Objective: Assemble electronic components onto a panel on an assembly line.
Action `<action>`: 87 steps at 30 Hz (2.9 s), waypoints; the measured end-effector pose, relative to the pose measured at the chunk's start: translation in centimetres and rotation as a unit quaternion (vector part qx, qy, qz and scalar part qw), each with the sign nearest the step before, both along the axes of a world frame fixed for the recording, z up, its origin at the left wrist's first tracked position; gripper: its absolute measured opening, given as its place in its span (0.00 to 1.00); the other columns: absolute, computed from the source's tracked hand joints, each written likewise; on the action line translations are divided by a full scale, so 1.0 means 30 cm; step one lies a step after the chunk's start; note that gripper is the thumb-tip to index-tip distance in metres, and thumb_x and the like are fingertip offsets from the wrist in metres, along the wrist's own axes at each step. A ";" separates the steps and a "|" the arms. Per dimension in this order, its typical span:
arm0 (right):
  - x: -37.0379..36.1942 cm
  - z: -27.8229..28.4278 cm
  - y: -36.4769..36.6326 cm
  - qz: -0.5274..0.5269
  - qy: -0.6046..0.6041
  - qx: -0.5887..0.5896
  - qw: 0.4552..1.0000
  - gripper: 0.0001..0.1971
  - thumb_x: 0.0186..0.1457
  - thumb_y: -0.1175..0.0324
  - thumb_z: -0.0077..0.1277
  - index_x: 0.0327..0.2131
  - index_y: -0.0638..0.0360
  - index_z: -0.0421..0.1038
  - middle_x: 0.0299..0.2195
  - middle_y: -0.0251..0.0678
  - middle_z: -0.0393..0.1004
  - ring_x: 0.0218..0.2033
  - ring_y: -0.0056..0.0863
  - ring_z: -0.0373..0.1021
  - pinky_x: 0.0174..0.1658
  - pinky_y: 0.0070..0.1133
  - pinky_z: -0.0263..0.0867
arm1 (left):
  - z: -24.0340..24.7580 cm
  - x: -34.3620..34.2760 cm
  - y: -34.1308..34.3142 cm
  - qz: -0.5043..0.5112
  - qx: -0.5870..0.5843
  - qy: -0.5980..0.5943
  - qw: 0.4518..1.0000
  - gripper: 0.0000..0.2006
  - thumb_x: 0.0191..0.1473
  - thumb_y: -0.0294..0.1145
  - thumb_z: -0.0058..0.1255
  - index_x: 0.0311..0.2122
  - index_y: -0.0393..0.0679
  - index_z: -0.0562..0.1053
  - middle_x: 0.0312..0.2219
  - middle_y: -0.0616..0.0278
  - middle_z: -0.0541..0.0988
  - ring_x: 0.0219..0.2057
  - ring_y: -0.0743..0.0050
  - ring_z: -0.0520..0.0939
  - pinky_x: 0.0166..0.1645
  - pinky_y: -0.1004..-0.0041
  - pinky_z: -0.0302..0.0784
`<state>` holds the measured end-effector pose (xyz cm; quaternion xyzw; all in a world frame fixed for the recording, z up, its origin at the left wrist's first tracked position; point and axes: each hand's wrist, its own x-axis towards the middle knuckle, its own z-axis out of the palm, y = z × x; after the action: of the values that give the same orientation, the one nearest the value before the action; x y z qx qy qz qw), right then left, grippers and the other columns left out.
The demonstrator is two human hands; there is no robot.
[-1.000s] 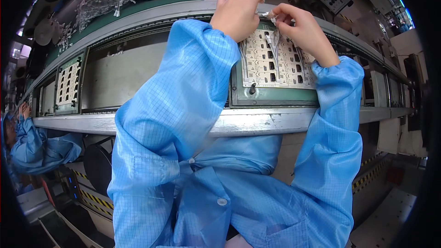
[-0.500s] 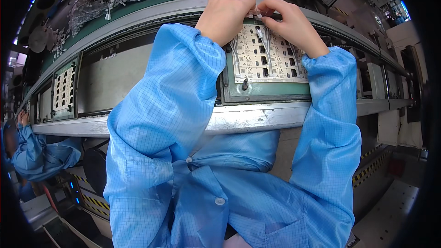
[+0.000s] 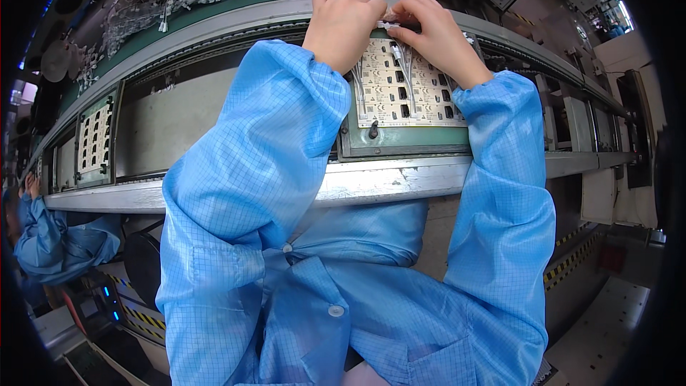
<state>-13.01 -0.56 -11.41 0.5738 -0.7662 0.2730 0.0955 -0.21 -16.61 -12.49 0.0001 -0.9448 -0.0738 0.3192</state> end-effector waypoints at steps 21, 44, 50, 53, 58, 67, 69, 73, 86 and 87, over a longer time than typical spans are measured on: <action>-0.022 0.039 0.018 -0.040 0.005 0.046 0.998 0.11 0.59 0.72 0.54 0.46 0.57 0.77 0.42 0.34 0.72 0.48 0.33 0.69 0.54 0.30 0.66 | 0.034 0.057 -0.077 0.032 0.120 -0.090 0.988 0.15 0.53 0.29 0.49 0.40 0.56 0.86 0.41 0.69 0.80 0.50 0.61 0.73 0.58 0.58 0.63; 0.012 0.032 0.006 -0.026 0.045 0.052 0.997 0.10 0.52 0.69 0.59 0.37 0.61 0.74 0.35 0.34 0.71 0.42 0.33 0.69 0.46 0.28 0.69 | -0.004 0.006 0.007 0.060 -0.026 -0.023 0.998 0.05 0.51 0.34 0.58 0.31 0.52 0.84 0.34 0.72 0.80 0.43 0.64 0.75 0.50 0.58 0.64; 0.032 0.038 0.005 -0.033 0.033 0.062 0.997 0.08 0.53 0.66 0.60 0.34 0.57 0.75 0.35 0.31 0.72 0.43 0.33 0.68 0.48 0.30 0.64 | 0.025 0.034 0.006 0.052 -0.146 -0.036 0.987 0.06 0.50 0.35 0.58 0.32 0.52 0.85 0.35 0.71 0.78 0.46 0.67 0.73 0.51 0.57 0.63; 0.040 0.051 0.027 -0.070 0.078 0.101 0.989 0.08 0.52 0.63 0.61 0.32 0.54 0.75 0.35 0.30 0.72 0.45 0.34 0.68 0.50 0.32 0.60 | 0.024 0.033 0.019 0.043 -0.155 -0.060 0.985 0.07 0.50 0.33 0.57 0.32 0.54 0.86 0.40 0.70 0.78 0.50 0.67 0.73 0.53 0.55 0.62; 0.035 0.055 0.030 -0.089 0.097 0.115 0.985 0.08 0.52 0.61 0.60 0.30 0.52 0.75 0.36 0.29 0.71 0.47 0.34 0.67 0.51 0.34 0.59 | 0.028 0.046 0.011 0.034 -0.129 -0.063 0.989 0.07 0.50 0.33 0.57 0.32 0.54 0.86 0.40 0.69 0.78 0.51 0.66 0.72 0.54 0.56 0.62; 0.021 0.075 0.025 -0.071 0.030 0.125 0.989 0.11 0.53 0.63 0.60 0.33 0.59 0.74 0.38 0.35 0.70 0.46 0.35 0.67 0.50 0.29 0.64 | -0.010 0.045 0.016 0.024 -0.101 -0.018 0.994 0.10 0.49 0.34 0.57 0.37 0.53 0.84 0.42 0.65 0.76 0.51 0.63 0.71 0.54 0.55 0.63; 0.016 0.090 0.028 -0.078 -0.004 0.071 0.994 0.10 0.56 0.64 0.59 0.36 0.60 0.75 0.38 0.35 0.71 0.45 0.34 0.68 0.50 0.28 0.65 | -0.035 0.039 0.020 0.029 -0.071 -0.003 0.997 0.09 0.49 0.34 0.58 0.37 0.52 0.84 0.41 0.65 0.76 0.51 0.62 0.71 0.53 0.55 0.64; 0.037 0.158 0.024 -0.052 0.053 0.029 0.997 0.09 0.58 0.66 0.57 0.39 0.61 0.75 0.40 0.34 0.71 0.44 0.32 0.69 0.50 0.28 0.66 | -0.049 0.019 0.018 0.019 -0.024 0.023 0.999 0.08 0.48 0.35 0.58 0.35 0.51 0.83 0.40 0.64 0.76 0.49 0.59 0.71 0.52 0.56 0.65; 0.189 0.283 0.065 -0.005 0.065 0.062 0.996 0.09 0.57 0.75 0.51 0.41 0.60 0.74 0.45 0.38 0.70 0.51 0.37 0.69 0.55 0.30 0.67 | 0.005 0.041 -0.074 -0.014 0.127 0.026 0.992 0.09 0.52 0.32 0.53 0.36 0.54 0.83 0.41 0.68 0.78 0.50 0.57 0.72 0.53 0.56 0.67; 0.194 0.278 0.072 -0.011 0.068 0.060 0.996 0.09 0.57 0.75 0.51 0.41 0.60 0.74 0.45 0.38 0.70 0.51 0.37 0.69 0.55 0.30 0.67 | 0.023 0.045 -0.082 0.003 0.132 0.039 0.990 0.10 0.51 0.32 0.54 0.36 0.54 0.84 0.41 0.68 0.78 0.50 0.58 0.72 0.53 0.57 0.67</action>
<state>-7.18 1.61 -3.05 0.5874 -0.7792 0.1853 0.1158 1.15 -19.06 -11.80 0.0422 -0.9138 -0.1970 0.3527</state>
